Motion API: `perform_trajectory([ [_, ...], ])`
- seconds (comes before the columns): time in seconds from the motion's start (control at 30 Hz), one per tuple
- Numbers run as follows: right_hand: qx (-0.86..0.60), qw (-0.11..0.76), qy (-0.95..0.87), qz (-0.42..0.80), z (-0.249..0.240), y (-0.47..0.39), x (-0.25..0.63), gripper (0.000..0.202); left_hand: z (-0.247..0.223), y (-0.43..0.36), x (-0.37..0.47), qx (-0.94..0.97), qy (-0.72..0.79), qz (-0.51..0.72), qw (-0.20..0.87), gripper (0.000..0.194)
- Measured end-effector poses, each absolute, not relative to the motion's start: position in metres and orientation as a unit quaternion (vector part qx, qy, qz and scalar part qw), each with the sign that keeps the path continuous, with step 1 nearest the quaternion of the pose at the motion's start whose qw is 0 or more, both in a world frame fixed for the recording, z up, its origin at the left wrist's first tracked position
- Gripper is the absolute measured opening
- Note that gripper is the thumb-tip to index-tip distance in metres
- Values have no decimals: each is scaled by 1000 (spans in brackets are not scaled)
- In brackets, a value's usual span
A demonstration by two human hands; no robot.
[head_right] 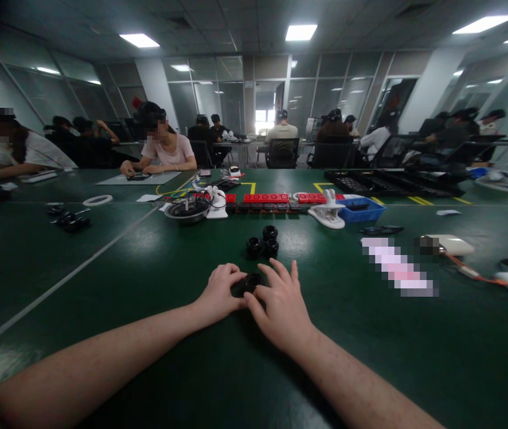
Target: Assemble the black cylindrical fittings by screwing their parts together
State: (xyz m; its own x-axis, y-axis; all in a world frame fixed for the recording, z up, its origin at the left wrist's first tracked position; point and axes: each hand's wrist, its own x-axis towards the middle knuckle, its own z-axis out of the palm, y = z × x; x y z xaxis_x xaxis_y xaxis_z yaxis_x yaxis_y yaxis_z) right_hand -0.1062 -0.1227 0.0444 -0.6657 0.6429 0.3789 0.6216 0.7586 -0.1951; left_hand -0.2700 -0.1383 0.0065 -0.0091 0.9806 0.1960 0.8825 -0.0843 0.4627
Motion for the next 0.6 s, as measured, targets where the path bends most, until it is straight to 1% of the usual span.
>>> perform_trajectory([
  [0.2,-379,207,-902,-2,44,-117,-104,37,6,-138,-271,696,667,245,102,50],
  [0.43,-406,197,-892,-37,41,-111,-108,38,7,-139,-269,700,665,245,87,49],
  [0.6,-414,178,-892,-29,38,-107,-113,43,6,-138,-268,703,663,247,75,46],
])
